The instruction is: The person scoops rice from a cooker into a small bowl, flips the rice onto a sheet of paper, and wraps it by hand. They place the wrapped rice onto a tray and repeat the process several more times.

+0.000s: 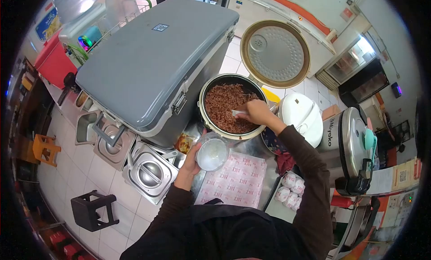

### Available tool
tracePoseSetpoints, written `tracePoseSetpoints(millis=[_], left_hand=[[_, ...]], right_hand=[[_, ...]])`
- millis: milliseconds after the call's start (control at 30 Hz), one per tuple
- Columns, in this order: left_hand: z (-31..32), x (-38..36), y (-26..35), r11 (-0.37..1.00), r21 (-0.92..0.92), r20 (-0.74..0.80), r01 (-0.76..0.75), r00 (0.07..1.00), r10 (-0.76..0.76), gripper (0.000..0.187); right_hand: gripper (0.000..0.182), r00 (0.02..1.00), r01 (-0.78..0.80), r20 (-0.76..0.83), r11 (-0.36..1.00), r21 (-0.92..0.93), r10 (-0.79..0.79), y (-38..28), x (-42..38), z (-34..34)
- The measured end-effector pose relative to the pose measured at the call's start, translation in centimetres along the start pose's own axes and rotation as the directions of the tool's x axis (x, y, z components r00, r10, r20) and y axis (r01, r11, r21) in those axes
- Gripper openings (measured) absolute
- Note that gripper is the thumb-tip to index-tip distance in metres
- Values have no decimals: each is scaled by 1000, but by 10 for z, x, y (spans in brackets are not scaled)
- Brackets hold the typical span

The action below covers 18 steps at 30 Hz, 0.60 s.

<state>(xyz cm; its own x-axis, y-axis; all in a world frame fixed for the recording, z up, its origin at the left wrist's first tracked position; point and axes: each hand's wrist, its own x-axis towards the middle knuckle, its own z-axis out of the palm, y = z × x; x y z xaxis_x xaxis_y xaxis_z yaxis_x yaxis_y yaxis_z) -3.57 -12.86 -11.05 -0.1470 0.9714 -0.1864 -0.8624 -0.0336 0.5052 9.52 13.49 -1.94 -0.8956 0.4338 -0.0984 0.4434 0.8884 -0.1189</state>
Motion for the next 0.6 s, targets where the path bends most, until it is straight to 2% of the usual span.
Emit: tracePoseSetpoints(millis=[33, 133, 267, 367, 467, 567, 600], left_hand=[[2, 1, -1, 1000, 14, -25, -19, 999, 20, 65], [6, 1, -5, 999, -4, -78, -36, 996, 36, 59], [-2, 4, -7, 988, -157, -90, -11, 996, -4, 52], [7, 1, 3, 997, -75, -96, 14, 995, -22, 56], [21, -4, 13, 985, -172, -170, 29, 984, -59, 52], [41, -12, 13, 989, -130, -277, -75, 960, 37, 53], [51, -19, 16, 985, -153, -269, -78, 962, 35, 54]], right_hand=[[38, 1000, 17, 5, 1000, 1, -17, 0, 5, 2], [35, 998, 64, -31, 974, 216, -59, -1, 1, -1], [32, 996, 85, -30, 955, 285, -80, 2, -8, -5], [30, 997, 70, -2, 944, 321, -73, 7, -10, -10], [28, 998, 44, 36, 935, 351, -61, 10, -16, -19], [29, 999, 21, 32, 909, 416, -38, 14, -22, -25], [29, 999, 7, 29, 893, 450, -22, 12, -24, -29]])
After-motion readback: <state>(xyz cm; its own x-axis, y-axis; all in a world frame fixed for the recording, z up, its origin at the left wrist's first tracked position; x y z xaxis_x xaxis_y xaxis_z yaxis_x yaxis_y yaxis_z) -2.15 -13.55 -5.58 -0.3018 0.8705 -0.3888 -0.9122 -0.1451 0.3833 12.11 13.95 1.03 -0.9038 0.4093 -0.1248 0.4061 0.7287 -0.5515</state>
